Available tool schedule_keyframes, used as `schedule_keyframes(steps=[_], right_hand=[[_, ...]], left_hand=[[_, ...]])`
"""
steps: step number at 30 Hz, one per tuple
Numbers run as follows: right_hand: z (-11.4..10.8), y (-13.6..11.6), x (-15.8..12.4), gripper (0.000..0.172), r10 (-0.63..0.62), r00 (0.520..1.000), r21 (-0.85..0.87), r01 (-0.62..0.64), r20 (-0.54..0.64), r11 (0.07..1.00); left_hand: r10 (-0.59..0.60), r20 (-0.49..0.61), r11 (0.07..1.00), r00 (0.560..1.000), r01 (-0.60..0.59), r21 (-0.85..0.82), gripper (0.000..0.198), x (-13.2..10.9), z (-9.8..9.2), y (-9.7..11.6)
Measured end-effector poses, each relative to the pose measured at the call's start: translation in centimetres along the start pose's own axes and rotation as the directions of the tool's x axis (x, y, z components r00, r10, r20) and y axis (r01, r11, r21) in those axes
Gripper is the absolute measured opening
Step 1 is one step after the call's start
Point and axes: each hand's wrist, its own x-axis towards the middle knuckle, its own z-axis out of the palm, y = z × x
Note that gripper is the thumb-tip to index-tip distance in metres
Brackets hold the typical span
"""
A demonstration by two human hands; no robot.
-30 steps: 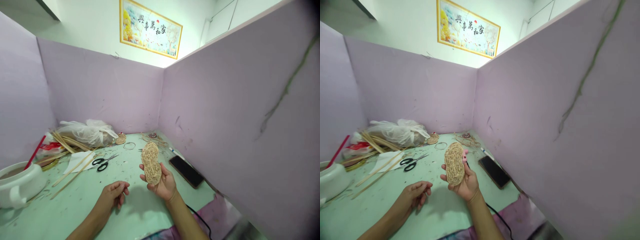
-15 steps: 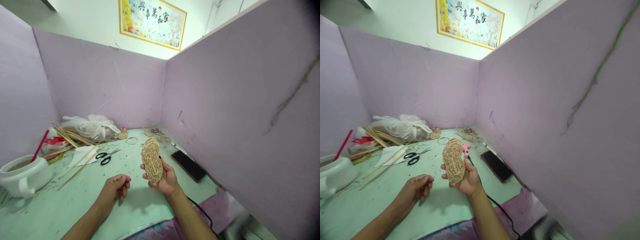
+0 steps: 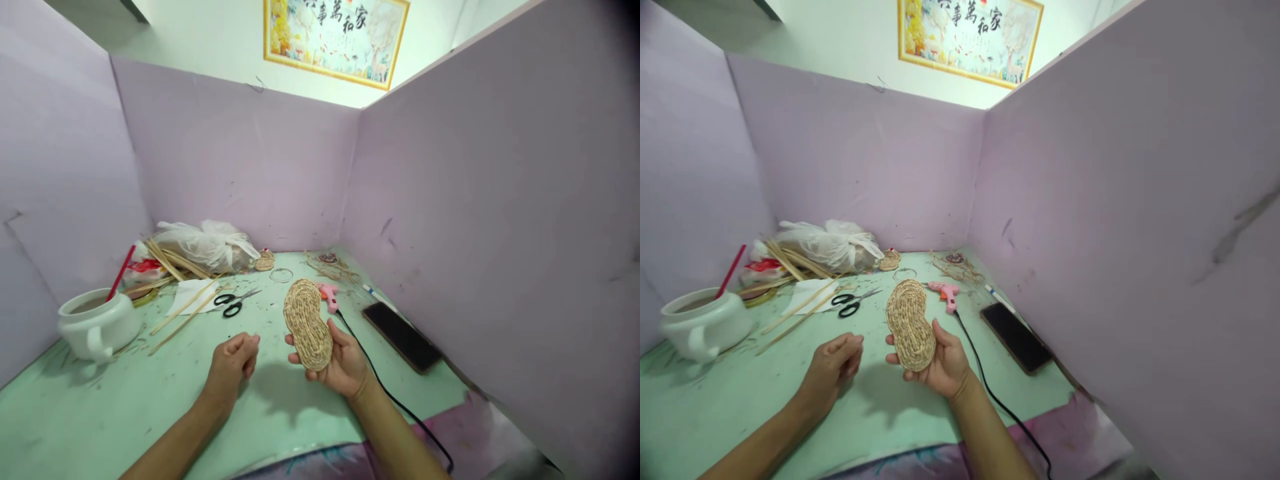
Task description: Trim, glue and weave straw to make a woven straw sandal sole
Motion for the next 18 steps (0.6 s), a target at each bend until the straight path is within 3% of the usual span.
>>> schedule_keyframes(steps=[1,5,9,12,15,18], right_hand=[[0.3,0.3,0.2,0.061,0.028,1.000,-0.070,-0.028,-0.013,0.997],[1.6,2.3,1.5,0.058,0.049,0.994,-0.263,-0.073,-0.097,0.962],[1.6,3.5,2.2,0.051,-0.067,0.965,-0.413,-0.045,-0.252,0.909],[0.3,3.5,2.0,0.048,-0.292,0.851,-0.600,-0.032,-0.435,0.800],[-0.7,3.3,1.3,0.032,-0.482,0.730,-0.775,-0.103,-0.485,0.624],[-0.5,3.4,0.8,0.015,-0.543,0.716,-0.874,-0.200,-0.439,0.443]], left_hand=[[0.012,0.016,1.000,1.000,-0.011,-0.018,0.028,-0.1,0.1,0.3],[-0.008,0.015,1.000,1.000,0.008,0.016,0.060,0.2,0.0,1.2],[-0.035,-0.094,0.980,0.995,0.053,0.190,0.054,1.2,-0.9,0.7],[0.029,-0.175,0.928,0.984,0.039,0.370,0.038,1.4,-1.9,0.7],[0.072,-0.171,0.841,0.983,0.032,0.540,0.005,1.1,-2.8,1.1],[-0.020,-0.077,0.749,0.997,0.066,0.659,0.030,0.6,-2.9,1.1]])
